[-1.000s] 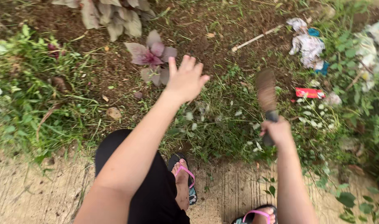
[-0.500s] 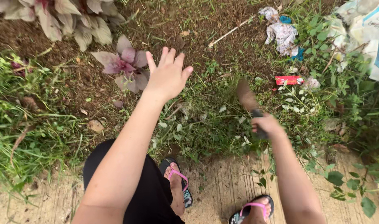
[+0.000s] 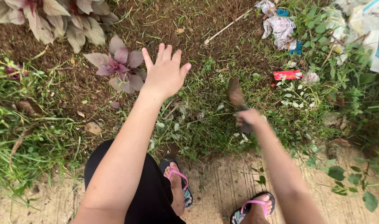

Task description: The person uses a hoe to loosen soil and remove weeds from a garden bed. They repeatedly strike the ground near plants and pull out unwanted vegetation by hand, clearing the area around the desired plants.

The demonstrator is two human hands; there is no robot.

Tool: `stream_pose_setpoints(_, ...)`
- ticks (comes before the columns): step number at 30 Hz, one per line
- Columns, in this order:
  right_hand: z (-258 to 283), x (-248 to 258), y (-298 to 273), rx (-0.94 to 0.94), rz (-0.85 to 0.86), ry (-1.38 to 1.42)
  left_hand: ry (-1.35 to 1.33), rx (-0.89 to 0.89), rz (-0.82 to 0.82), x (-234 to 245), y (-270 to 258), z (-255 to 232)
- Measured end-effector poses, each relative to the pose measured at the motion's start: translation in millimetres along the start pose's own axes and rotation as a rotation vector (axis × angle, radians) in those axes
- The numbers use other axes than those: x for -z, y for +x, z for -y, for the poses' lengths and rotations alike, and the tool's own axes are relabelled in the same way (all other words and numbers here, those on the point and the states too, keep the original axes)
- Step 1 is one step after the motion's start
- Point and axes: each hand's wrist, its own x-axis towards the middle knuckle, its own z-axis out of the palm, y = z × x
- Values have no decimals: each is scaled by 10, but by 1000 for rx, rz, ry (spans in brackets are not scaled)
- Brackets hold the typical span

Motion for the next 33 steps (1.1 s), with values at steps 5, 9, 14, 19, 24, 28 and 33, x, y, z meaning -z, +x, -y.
stream_pose_setpoints(5,116,1187,17,239,-263,131,9,12,-1,-17,-54,116)
stream_pose_setpoints(9,386,561,552,-15,-692,648,11,18,-18,30,-37,90)
stream_pose_setpoints(14,-458,-1086,389,-93,97,338,-29,-12,-3,23,82,-55)
stream_pose_setpoints(19,-513,63,44,-13,189,71,-18,-9,19,-19,-31,-1)
stream_pose_setpoints(24,-70,860,439,324,-157,343,3,15,8,15,-79,103)
stream_pose_setpoints(28,134,-77,695,32,-481,178,14,10,37,41,-18,-27)
stream_pose_setpoints(33,-301,-869,23,-45,3,20,-16,-16,31,52,29,-158)
